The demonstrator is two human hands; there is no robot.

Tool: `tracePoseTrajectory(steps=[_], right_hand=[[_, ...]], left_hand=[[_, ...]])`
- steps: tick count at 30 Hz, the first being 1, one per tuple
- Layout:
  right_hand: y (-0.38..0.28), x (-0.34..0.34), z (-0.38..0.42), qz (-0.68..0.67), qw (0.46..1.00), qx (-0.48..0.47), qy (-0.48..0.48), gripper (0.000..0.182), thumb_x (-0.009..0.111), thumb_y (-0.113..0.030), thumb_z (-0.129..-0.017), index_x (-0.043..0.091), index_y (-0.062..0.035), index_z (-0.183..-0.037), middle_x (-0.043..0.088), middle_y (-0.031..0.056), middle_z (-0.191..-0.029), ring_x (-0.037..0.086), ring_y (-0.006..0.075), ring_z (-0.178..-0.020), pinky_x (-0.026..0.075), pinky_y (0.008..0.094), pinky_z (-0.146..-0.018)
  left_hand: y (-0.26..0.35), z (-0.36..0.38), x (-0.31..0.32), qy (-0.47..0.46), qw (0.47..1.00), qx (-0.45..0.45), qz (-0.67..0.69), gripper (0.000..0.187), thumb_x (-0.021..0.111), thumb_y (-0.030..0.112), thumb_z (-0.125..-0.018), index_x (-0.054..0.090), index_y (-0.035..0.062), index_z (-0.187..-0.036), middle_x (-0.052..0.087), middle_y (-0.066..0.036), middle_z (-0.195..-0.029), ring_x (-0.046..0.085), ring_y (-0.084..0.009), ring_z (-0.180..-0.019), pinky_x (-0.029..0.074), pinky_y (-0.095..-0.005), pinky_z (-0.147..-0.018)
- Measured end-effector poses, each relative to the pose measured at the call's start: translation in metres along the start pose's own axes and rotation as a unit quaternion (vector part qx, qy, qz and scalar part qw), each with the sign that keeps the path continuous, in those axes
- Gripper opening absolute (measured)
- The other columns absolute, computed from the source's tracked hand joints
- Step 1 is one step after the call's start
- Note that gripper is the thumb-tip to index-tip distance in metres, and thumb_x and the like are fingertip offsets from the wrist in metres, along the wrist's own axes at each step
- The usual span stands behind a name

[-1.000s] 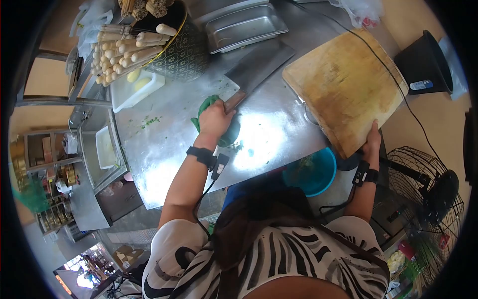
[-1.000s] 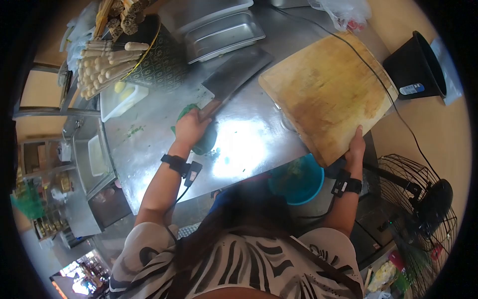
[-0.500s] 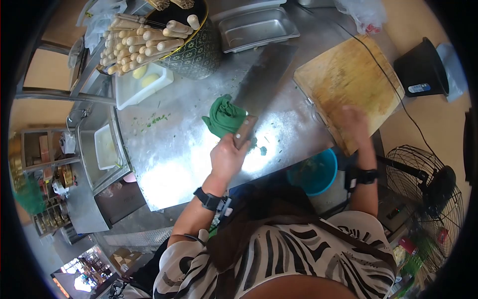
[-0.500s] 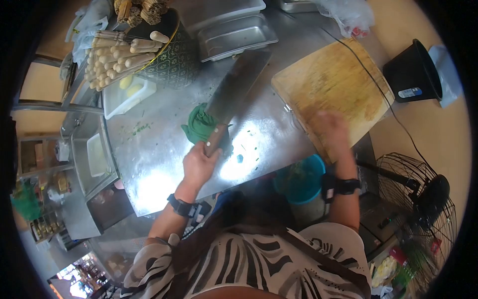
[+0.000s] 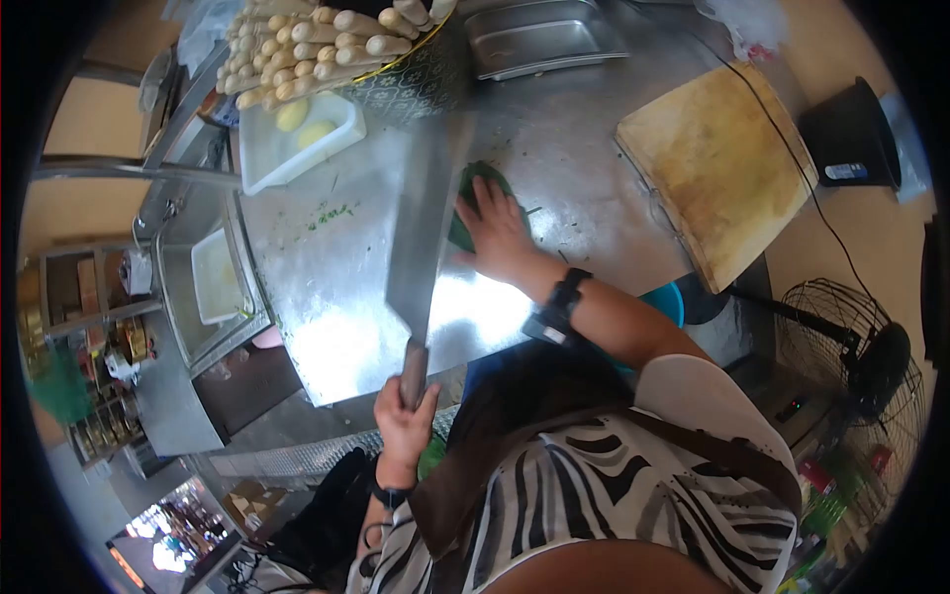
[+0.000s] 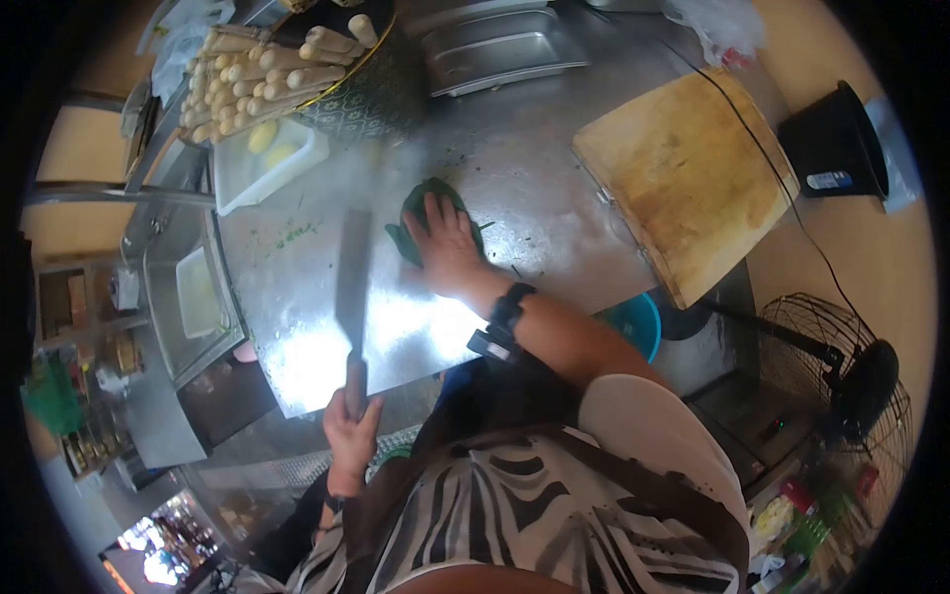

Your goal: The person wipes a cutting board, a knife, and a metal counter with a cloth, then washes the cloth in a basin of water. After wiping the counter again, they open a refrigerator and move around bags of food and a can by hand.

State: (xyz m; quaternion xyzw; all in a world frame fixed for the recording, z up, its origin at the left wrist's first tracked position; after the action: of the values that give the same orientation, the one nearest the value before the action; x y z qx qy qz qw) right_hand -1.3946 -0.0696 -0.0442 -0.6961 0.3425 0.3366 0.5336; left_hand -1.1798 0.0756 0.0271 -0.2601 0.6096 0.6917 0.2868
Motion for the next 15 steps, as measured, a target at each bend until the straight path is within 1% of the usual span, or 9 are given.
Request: tracePoseTrajectory(steps=[2, 3, 5, 6, 8, 10, 12, 14, 15], right_hand=[[0.0, 0.01, -0.012, -0.009, 1.0, -0.021, -0.005, 0.057, 0.065, -0.017, -0.076, 0.045, -0.0044, -0.127, 0.044, 0.0239, -0.126, 0.038, 0.0349, -0.122, 0.033, 0.0419, -0.1], [0.009, 0.011, -0.019, -0.001, 1.0, -0.014, 0.001, 0.057, 0.065, -0.017, -0.076, 0.045, -0.0044, -0.127, 0.044, 0.0239, -0.126, 0.038, 0.0349, -0.122, 0.033, 0.0419, -0.1], [0.027, 0.017, -0.034, -0.163, 0.986, 0.012, -0.04, 0.053, 0.066, -0.018, -0.077, 0.048, -0.0041, -0.125, 0.049, 0.0229, -0.12, 0.044, 0.0306, -0.118, 0.037, 0.0388, -0.097], [0.054, 0.016, -0.037, -0.29, 0.949, 0.123, -0.02, 0.046, 0.065, -0.02, -0.081, 0.051, -0.0028, -0.122, 0.055, 0.0182, -0.114, 0.054, 0.0236, -0.107, 0.044, 0.0335, -0.088], [0.093, 0.004, -0.041, -0.568, 0.79, 0.229, -0.005, 0.047, 0.064, -0.027, -0.083, 0.05, -0.0004, -0.12, 0.06, 0.0126, -0.105, 0.059, 0.0183, -0.09, 0.046, 0.031, -0.081], [0.12, -0.06, -0.045, -0.651, 0.723, 0.219, 0.075, 0.042, 0.065, -0.025, -0.083, 0.054, -0.0006, -0.115, 0.062, 0.0072, -0.096, 0.059, 0.0127, -0.084, 0.048, 0.0256, -0.073], [0.157, -0.118, -0.042, -0.631, 0.727, 0.224, 0.155, 0.038, 0.064, -0.022, -0.084, 0.055, -0.0017, -0.114, 0.062, 0.0072, -0.096, 0.059, 0.0125, -0.084, 0.048, 0.0262, -0.072], [0.22, -0.139, -0.044, -0.543, 0.778, 0.254, 0.186, 0.043, 0.065, -0.024, -0.08, 0.053, -0.0012, -0.115, 0.063, 0.0107, -0.098, 0.061, 0.0193, -0.085, 0.048, 0.0303, -0.075], [0.268, -0.136, -0.048, -0.387, 0.848, 0.316, 0.177, 0.046, 0.066, -0.024, -0.078, 0.053, -0.0012, -0.115, 0.061, 0.0139, -0.104, 0.06, 0.0239, -0.091, 0.047, 0.0327, -0.08]], left_hand=[[-0.023, 0.018, -0.016, 0.024, 0.998, -0.049, 0.021, 0.033, 0.075, 0.019, -0.071, 0.05, -0.0026, -0.078, 0.05, -0.018, -0.067, 0.046, -0.0326, -0.061, 0.04, -0.0386, -0.058], [-0.026, 0.022, -0.017, 0.017, 0.999, -0.039, 0.025, 0.033, 0.075, 0.019, -0.071, 0.05, -0.0026, -0.078, 0.05, -0.018, -0.067, 0.046, -0.0326, -0.061, 0.04, -0.0386, -0.058], [-0.043, 0.032, -0.031, 0.082, 0.986, -0.084, 0.116, 0.028, 0.073, 0.014, -0.073, 0.049, -0.0005, -0.076, 0.048, -0.009, -0.064, 0.044, -0.0167, -0.058, 0.038, -0.0313, -0.055], [-0.043, 0.032, -0.033, 0.077, 0.987, -0.077, 0.121, 0.028, 0.073, 0.014, -0.073, 0.049, -0.0005, -0.076, 0.048, -0.009, -0.064, 0.044, -0.0167, -0.058, 0.038, -0.0313, -0.055], [-0.051, 0.036, -0.044, 0.096, 0.979, -0.124, 0.133, 0.026, 0.071, 0.013, -0.076, 0.048, 0.0012, -0.074, 0.047, -0.004, -0.064, 0.042, -0.0109, -0.059, 0.037, -0.0278, -0.054], [-0.058, 0.038, -0.05, 0.092, 0.979, -0.131, 0.127, 0.026, 0.07, 0.014, -0.077, 0.048, 0.0015, -0.073, 0.048, -0.003, -0.064, 0.041, -0.0107, -0.059, 0.037, -0.0273, -0.054], [-0.07, 0.04, -0.055, 0.092, 0.978, -0.141, 0.124, 0.027, 0.071, 0.015, -0.077, 0.048, 0.0016, -0.073, 0.048, -0.003, -0.064, 0.042, -0.0103, -0.059, 0.037, -0.0269, -0.054], [-0.079, 0.043, -0.058, 0.101, 0.977, -0.145, 0.121, 0.027, 0.071, 0.015, -0.076, 0.048, 0.0014, -0.073, 0.048, -0.003, -0.064, 0.042, -0.0104, -0.059, 0.037, -0.0271, -0.054], [-0.083, 0.045, -0.058, 0.102, 0.976, -0.151, 0.116, 0.027, 0.072, 0.016, -0.076, 0.049, 0.0012, -0.073, 0.048, -0.003, -0.064, 0.042, -0.0105, -0.06, 0.037, -0.0273, -0.054]])
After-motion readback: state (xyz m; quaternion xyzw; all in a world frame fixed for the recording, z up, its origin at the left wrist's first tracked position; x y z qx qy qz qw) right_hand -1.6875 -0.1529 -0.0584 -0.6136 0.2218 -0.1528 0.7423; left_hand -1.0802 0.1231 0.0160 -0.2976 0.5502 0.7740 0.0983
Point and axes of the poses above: each hand's wrist, its own z-axis away from the middle knuckle, its own x-axis out of the palm, y = z × x, the point moved 10 cm from there along -z, towards the middle knuckle
